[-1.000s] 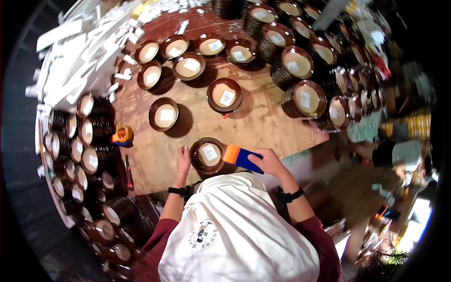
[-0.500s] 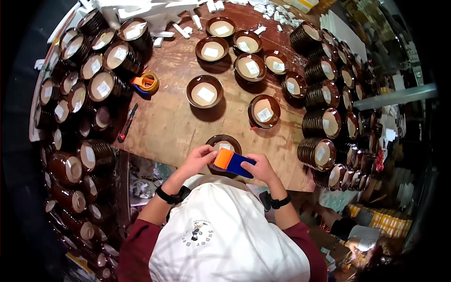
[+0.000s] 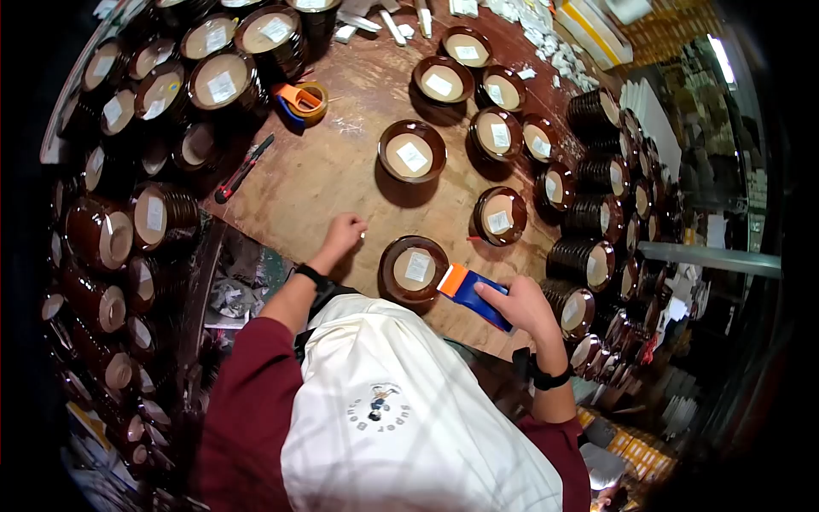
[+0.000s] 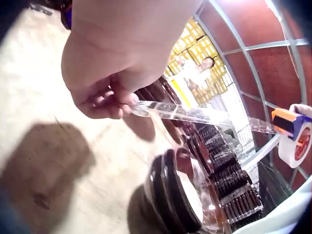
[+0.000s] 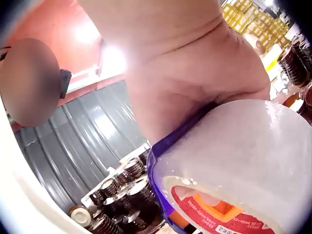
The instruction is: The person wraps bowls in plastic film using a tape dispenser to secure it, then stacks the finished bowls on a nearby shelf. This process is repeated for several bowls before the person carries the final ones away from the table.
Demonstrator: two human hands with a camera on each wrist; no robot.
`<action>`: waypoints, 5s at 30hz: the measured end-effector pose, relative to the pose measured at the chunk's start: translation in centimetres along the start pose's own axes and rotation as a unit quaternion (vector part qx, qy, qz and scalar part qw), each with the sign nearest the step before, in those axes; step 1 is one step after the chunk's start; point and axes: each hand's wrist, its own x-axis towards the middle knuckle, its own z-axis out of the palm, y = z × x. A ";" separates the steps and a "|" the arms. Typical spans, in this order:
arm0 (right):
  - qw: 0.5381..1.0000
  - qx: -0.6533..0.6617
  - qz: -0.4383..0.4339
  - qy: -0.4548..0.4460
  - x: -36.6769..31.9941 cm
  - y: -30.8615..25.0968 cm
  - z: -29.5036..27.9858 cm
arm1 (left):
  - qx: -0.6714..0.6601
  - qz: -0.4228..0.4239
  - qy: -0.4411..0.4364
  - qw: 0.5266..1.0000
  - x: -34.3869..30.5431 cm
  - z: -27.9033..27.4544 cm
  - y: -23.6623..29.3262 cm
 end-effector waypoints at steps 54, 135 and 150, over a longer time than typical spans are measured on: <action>0.914 0.384 -0.127 -0.038 10.9 25.7 17.7 | 0.574 0.329 -0.194 0.724 -11.3 12.5 4.6; 0.519 0.849 0.064 -0.080 9.3 19.0 24.7 | -0.129 -0.054 0.299 0.944 0.4 22.7 10.7; 0.562 0.809 0.075 -0.152 9.0 17.0 27.3 | -0.054 -0.093 0.299 0.948 -1.7 24.5 12.5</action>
